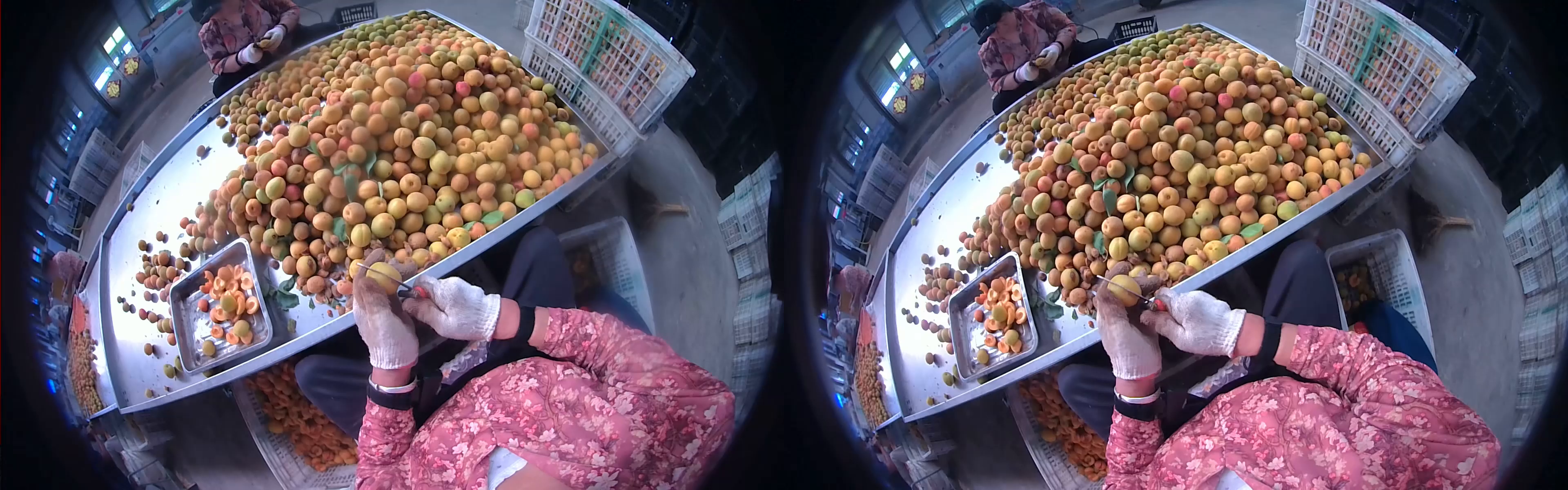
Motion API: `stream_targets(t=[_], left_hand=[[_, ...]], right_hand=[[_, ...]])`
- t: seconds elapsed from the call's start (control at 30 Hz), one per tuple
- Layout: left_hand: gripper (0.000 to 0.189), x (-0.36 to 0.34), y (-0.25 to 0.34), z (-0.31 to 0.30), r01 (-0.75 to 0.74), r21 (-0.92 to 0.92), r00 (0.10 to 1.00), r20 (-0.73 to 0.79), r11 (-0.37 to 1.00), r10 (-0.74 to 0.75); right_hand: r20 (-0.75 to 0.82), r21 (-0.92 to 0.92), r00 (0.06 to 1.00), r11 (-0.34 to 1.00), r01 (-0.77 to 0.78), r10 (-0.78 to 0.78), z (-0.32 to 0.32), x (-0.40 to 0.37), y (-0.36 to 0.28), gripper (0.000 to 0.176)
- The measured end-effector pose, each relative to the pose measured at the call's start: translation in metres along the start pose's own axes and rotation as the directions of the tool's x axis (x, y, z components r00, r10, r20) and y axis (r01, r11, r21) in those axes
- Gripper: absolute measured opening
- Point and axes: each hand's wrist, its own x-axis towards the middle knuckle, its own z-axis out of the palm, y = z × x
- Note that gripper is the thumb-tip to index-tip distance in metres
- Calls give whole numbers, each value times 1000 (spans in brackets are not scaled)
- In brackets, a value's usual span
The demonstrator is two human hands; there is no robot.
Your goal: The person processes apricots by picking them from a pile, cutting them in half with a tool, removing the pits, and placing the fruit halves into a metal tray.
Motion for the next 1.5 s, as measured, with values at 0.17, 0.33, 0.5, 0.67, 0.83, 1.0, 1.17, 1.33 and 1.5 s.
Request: stream_targets(t=[0.17, 0.33, 0.5, 0.67, 0.83, 1.0, 1.17, 1.33, 1.5], left_hand=[[65, -3, 12, 23, 267, -456, 955, 8, 849, -296], [50, 1, -1, 4, 32, 7, 999, 9, 999, -32], [54, 2, 3, 7, 179, -224, 983, -10, 958, -186], [61, 0, 4, 19, 250, -470, 958, -7, 847, -287], [58, 4, -8, 9, 305, -417, 949, 58, 856, -310], [52, 7, -1, 9, 259, -349, 966, 89, 900, -244], [44, 8, 5, 9, 229, -340, 973, 108, 912, -205], [37, 7, 4, 9, 129, -305, 991, 19, 944, -130], [36, 10, 7, 10, 115, -218, 992, -19, 969, -122]], right_hand=[[-108, -127, 991, 989, 71, -85, 6, 1, 14, 33], [-79, 94, 994, 992, 89, -82, -1, 3, 8, 32], [-16, -125, 1000, 992, -11, 9, -6, 3, 5, 31], [-103, -31, 991, 996, 81, -84, 3, 3, 23, 31], [-44, -70, 993, 992, 102, -105, 1, 5, 32, 32], [5, -160, 1000, 987, -13, 14, -10, 7, 11, 30], [15, -110, 999, 993, -35, 37, -9, 10, 5, 29], [87, -171, 996, 985, 29, -14, -6, 21, 10, 29], [71, -97, 997, 994, 43, -36, -4, 23, 5, 28]])
